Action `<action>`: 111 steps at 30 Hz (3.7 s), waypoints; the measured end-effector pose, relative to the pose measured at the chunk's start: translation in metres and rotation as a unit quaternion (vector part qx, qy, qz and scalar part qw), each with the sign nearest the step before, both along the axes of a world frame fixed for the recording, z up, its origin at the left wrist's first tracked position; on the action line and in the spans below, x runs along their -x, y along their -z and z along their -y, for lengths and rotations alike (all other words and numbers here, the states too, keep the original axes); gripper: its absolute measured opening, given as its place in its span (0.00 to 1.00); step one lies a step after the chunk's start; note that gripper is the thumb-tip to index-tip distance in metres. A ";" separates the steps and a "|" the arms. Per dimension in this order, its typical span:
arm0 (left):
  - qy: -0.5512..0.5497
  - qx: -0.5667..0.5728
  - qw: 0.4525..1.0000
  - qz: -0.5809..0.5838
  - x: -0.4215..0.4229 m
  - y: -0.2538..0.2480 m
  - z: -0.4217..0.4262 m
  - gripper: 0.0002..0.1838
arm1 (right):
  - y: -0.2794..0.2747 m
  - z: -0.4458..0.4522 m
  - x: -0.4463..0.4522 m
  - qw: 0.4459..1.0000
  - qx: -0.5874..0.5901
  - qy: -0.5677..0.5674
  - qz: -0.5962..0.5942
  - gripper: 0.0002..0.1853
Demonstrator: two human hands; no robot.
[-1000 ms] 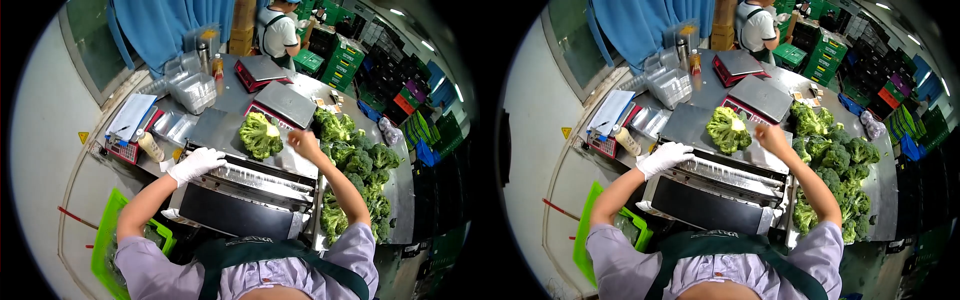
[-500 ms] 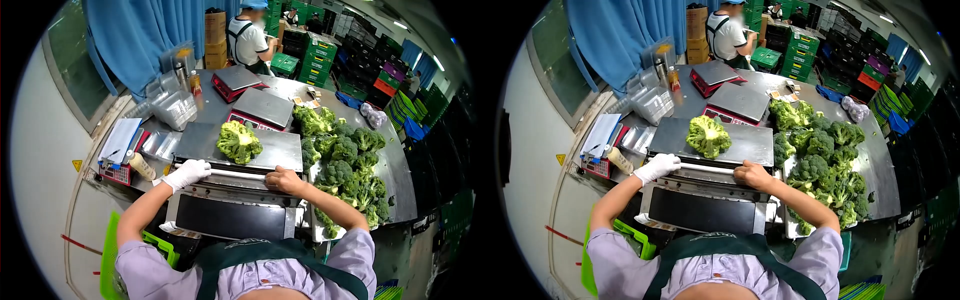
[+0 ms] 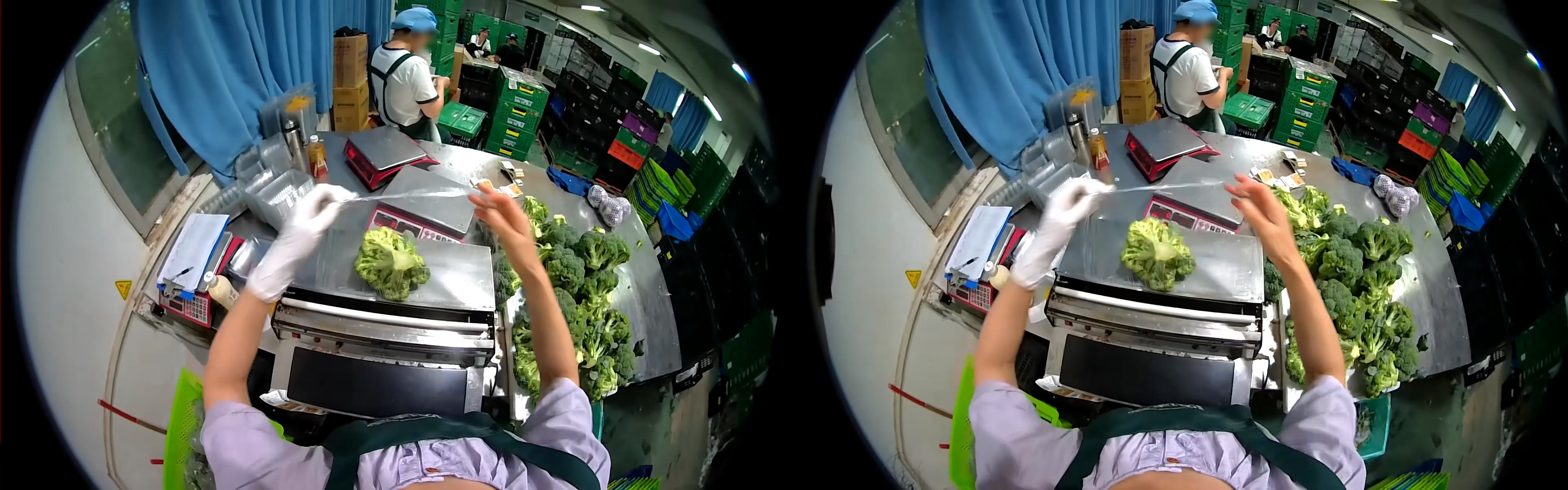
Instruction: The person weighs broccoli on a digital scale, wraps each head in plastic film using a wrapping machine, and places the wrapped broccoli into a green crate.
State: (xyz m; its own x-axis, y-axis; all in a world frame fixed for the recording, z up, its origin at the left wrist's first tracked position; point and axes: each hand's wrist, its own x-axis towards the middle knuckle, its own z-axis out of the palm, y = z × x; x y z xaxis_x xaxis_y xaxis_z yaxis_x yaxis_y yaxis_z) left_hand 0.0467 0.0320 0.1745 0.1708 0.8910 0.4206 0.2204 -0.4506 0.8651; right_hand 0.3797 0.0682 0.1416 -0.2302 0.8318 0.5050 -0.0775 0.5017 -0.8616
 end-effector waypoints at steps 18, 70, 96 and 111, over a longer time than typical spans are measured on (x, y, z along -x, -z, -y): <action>0.004 0.178 0.982 0.064 -0.007 0.148 -0.079 0.26 | 0.123 0.008 0.067 0.957 -0.026 -0.012 0.288 0.47; -0.219 0.281 0.923 0.145 -0.030 0.195 0.280 0.23 | 0.162 0.285 0.017 0.887 0.452 0.001 0.098 0.22; -0.425 0.144 0.873 0.189 -0.001 0.234 0.199 0.18 | 0.188 0.246 -0.023 0.888 0.351 0.224 0.193 0.28; -0.008 0.390 0.899 0.200 -0.061 0.261 0.185 0.14 | 0.243 0.231 0.020 0.823 -0.067 0.218 0.521 0.06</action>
